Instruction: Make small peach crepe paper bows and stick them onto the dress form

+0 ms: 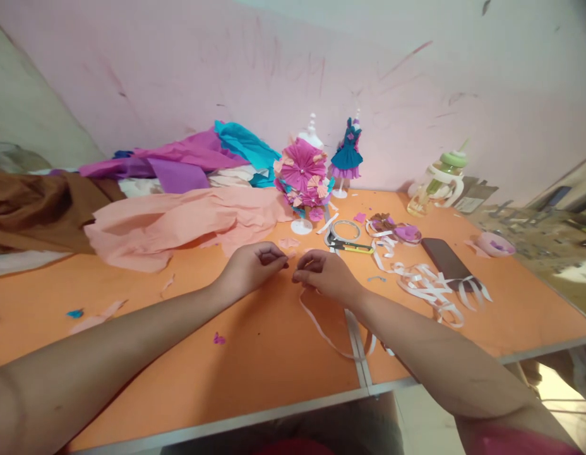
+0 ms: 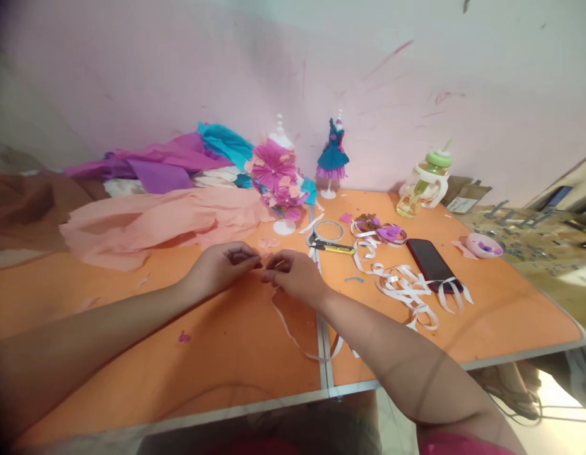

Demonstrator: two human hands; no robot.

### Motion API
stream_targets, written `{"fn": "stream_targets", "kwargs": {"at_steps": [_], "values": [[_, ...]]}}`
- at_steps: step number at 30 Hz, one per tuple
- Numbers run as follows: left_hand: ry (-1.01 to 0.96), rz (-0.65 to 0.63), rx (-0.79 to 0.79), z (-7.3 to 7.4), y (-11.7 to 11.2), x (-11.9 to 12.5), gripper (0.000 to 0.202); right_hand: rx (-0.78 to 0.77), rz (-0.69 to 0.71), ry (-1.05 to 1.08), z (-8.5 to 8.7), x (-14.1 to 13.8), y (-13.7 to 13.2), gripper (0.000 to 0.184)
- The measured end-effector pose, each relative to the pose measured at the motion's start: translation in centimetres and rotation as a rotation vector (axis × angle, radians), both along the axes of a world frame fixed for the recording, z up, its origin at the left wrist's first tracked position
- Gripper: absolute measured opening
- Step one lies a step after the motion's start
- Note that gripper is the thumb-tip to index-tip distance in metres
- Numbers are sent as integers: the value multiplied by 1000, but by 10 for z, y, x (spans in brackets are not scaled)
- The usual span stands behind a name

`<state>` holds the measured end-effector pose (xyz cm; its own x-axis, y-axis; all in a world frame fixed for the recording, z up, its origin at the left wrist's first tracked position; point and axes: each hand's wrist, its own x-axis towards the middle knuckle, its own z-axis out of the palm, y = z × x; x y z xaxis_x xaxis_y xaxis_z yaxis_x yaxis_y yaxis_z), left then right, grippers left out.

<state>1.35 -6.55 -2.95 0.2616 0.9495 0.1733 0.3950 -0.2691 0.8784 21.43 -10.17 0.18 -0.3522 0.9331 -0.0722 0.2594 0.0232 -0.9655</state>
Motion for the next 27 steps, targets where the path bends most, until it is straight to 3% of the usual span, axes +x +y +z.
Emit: {"fn": "stream_targets", "kwargs": {"at_steps": [6, 15, 20, 27], "values": [[19, -71, 73, -2, -4, 2, 19, -81, -72, 70, -6, -4, 3, 47], [137, -88, 141, 9, -12, 3, 17, -57, -108, -5, -12, -3, 9, 42], [144, -90, 148, 10, -14, 4, 18, -52, -143, -3, -14, -3, 9, 55], [160, -122, 167, 13, -15, 1, 26, -45, -85, 36, -15, -3, 9, 25]]}}
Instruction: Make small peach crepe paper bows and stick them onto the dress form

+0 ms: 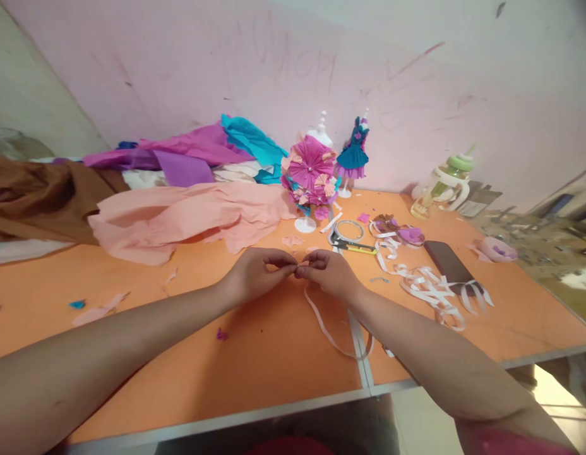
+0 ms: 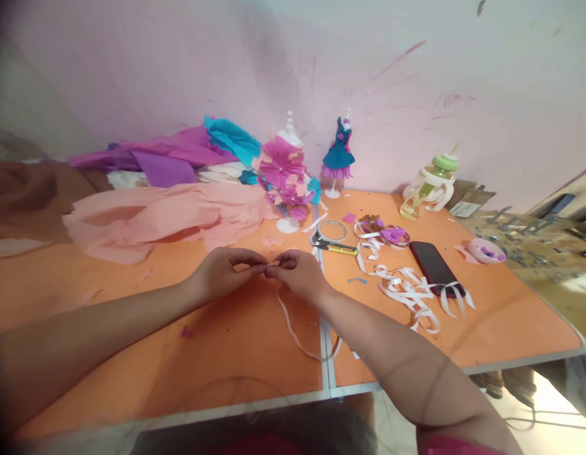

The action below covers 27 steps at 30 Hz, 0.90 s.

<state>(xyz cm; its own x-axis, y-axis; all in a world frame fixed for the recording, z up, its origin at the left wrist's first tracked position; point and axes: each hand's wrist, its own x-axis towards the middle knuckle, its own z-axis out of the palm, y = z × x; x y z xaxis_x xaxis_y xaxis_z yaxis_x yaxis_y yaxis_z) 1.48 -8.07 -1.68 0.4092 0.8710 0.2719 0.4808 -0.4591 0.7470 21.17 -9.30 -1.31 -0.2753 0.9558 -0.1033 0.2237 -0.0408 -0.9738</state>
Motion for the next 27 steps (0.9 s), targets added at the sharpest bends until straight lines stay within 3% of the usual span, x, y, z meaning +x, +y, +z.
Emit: {"fn": "stream_targets", "kwargs": {"at_steps": [9, 15, 22, 27], "values": [[-76, -22, -104, -1, 6, -3, 29, 79, -37, 54, 6, -6, -7, 21], [-254, -87, -272, -8, 15, -8, 33, 3, 7, 161, 10, -4, -7, 31], [-328, -195, -485, -6, 11, -7, 34, 127, -46, 101, 11, -6, -8, 27], [-340, -205, -539, -4, 8, -5, 33, 178, -11, 134, 8, -7, -10, 25]]}}
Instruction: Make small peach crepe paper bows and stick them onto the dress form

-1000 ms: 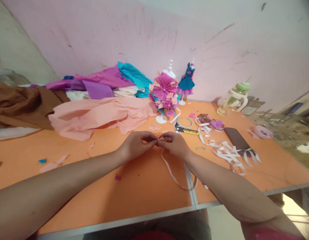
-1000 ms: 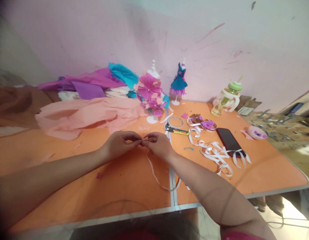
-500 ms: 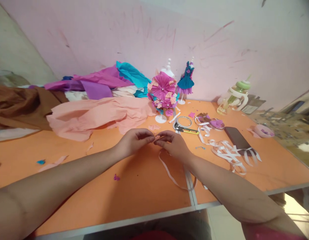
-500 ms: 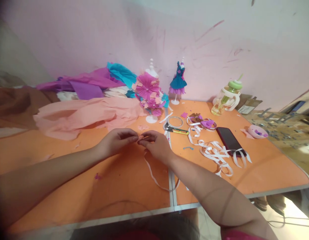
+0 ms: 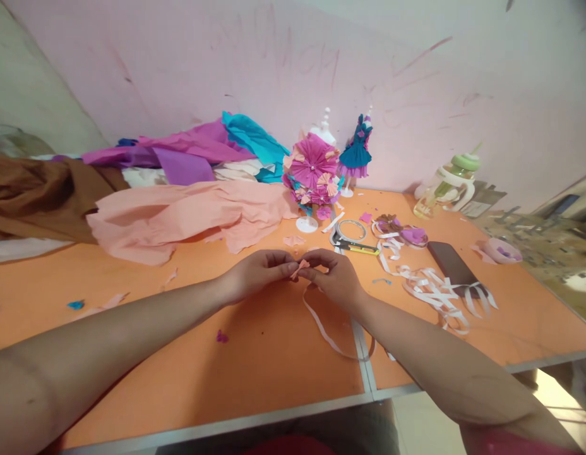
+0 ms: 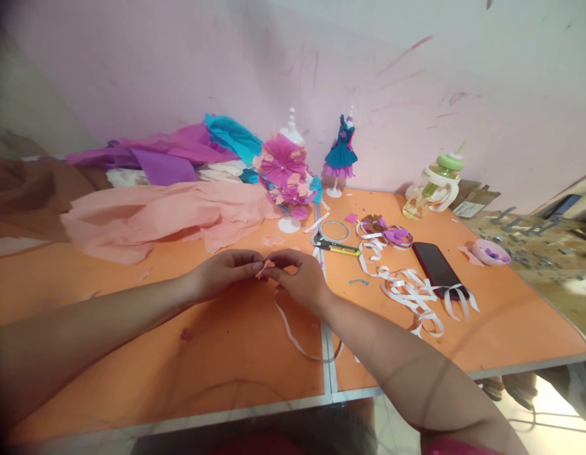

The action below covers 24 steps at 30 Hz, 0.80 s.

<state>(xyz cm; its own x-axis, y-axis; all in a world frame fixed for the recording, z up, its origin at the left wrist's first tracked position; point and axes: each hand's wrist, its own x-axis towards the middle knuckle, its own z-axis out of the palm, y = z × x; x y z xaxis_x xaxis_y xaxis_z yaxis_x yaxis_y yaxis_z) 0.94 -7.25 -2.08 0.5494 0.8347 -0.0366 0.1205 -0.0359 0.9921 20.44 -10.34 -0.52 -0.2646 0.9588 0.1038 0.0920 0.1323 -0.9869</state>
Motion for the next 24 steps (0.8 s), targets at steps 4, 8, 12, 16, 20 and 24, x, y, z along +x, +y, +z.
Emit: {"fn": "stream_targets", "kwargs": {"at_steps": [4, 8, 12, 16, 20, 24], "values": [[-21, 26, -16, -2, 0, 1, 31, 3, -2, 13, -2, -1, -1, 24], [-214, 84, -138, -4, 4, -2, 34, 5, 1, -23, -2, -1, -1, 24], [-263, 141, -90, -3, 5, -5, 29, 5, -22, -44, -2, 0, -1, 25], [60, 155, 283, 2, -2, -1, 26, 23, -62, -66, -2, 1, -1, 27], [194, 137, 468, 5, -7, 2, 28, -33, -34, -40, -2, 4, 1, 28], [236, 131, 449, 8, -7, 1, 34, -60, 30, -28, -2, 7, 3, 26]]}}
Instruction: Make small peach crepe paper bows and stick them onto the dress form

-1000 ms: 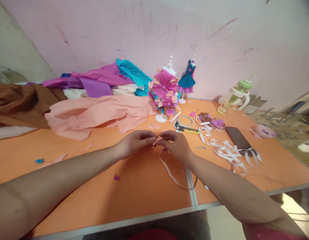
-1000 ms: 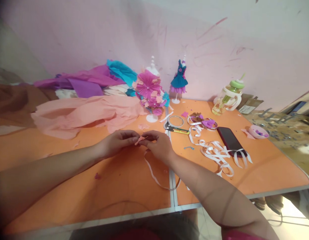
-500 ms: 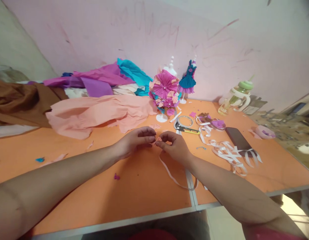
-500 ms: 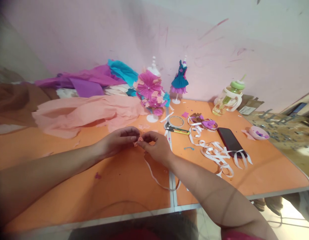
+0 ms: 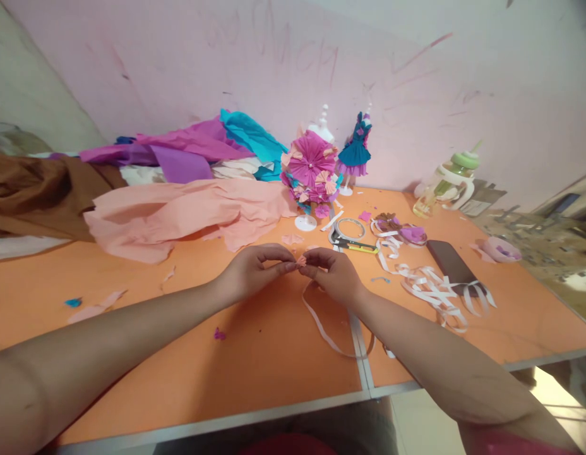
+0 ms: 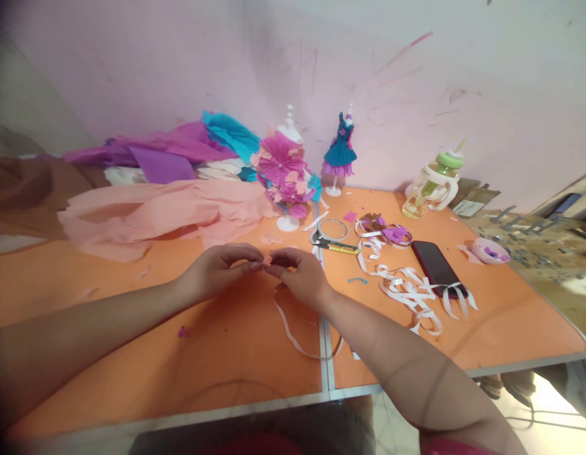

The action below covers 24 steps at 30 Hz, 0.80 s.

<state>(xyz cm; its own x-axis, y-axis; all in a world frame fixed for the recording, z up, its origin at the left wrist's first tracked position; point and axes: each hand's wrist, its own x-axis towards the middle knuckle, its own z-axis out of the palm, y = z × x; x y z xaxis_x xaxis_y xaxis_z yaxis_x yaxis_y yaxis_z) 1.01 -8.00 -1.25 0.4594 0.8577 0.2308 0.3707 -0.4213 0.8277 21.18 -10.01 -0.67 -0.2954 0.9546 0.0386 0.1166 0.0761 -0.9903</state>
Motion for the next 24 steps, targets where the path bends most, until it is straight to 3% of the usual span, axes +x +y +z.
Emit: {"fn": "stream_targets", "kwargs": {"at_steps": [7, 14, 18, 24], "values": [[15, -69, -55, 2, -1, 0, 35, 86, -13, -23, -2, 1, 0, 21], [-16, -135, -144, 9, -8, 1, 38, 71, 75, 0, 1, 1, 0, 29], [-13, -132, -213, 9, -7, 1, 41, 85, 43, -19, -1, 1, 0, 27], [-55, -27, -49, -1, -2, 0, 34, 125, -70, -100, -2, -1, -1, 28]]}}
